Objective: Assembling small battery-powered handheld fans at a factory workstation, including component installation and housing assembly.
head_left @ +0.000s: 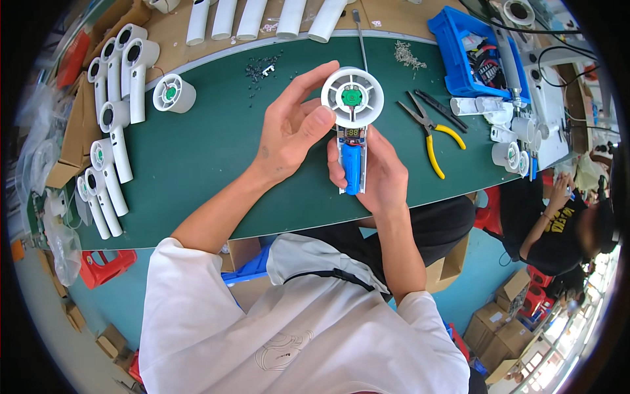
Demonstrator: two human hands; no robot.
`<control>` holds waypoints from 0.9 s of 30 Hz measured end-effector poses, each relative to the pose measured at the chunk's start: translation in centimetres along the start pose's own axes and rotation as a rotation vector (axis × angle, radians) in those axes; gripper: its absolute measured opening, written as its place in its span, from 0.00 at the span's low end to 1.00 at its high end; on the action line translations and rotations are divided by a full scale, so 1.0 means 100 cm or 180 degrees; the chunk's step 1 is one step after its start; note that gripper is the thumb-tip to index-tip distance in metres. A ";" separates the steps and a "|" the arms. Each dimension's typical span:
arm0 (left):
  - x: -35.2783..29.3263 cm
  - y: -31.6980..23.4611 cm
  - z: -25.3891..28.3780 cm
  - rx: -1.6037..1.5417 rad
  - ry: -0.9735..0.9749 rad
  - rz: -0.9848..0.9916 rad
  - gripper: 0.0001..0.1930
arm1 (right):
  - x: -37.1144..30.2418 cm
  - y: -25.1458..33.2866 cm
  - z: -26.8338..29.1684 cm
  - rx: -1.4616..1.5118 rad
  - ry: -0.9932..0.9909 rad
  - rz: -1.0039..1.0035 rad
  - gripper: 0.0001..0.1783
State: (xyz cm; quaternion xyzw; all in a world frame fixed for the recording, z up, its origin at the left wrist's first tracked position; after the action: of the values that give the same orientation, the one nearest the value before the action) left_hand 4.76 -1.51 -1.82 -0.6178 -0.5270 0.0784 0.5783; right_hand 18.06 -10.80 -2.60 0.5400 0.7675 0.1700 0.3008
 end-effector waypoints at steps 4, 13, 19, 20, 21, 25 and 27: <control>-0.002 -0.002 0.001 0.0095 0.0042 0.0048 0.31 | 0.000 -0.001 0.000 0.0181 0.0230 -0.0020 0.25; -0.002 -0.003 0.000 0.0119 0.0030 0.0219 0.31 | -0.001 -0.004 -0.004 -0.0325 -0.0078 0.0256 0.32; -0.005 0.002 -0.001 0.0376 0.0103 0.0106 0.31 | -0.003 -0.003 -0.008 -0.0913 -0.0447 0.0420 0.32; -0.005 0.003 0.000 0.0533 0.0184 -0.0060 0.31 | -0.003 -0.002 -0.009 -0.1001 -0.0514 0.0404 0.32; -0.006 0.004 0.000 0.0527 0.0197 -0.0069 0.31 | -0.004 -0.001 -0.009 -0.1088 -0.0583 0.0389 0.31; -0.003 0.003 -0.003 0.0370 0.0172 -0.0033 0.29 | -0.007 0.001 -0.012 -0.1033 -0.0811 0.0420 0.28; -0.001 0.001 -0.008 0.0211 0.0198 0.0026 0.29 | -0.011 0.006 -0.017 -0.1143 -0.1077 0.0586 0.26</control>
State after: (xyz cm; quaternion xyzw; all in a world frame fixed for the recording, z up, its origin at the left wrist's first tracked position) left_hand 5.30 -2.02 -1.65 -0.6027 -0.5032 0.0789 0.6142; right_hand 17.59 -11.47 -0.66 0.5663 0.6114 0.2373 0.4991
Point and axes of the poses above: each hand's wrist, its own x-axis towards the middle knuckle, its own z-axis out of the back of the hand, y = z × x, the point moved 1 cm from there along x, towards the middle knuckle, and after that the axes turned 15 degrees about -z, right-handed, at the moved point
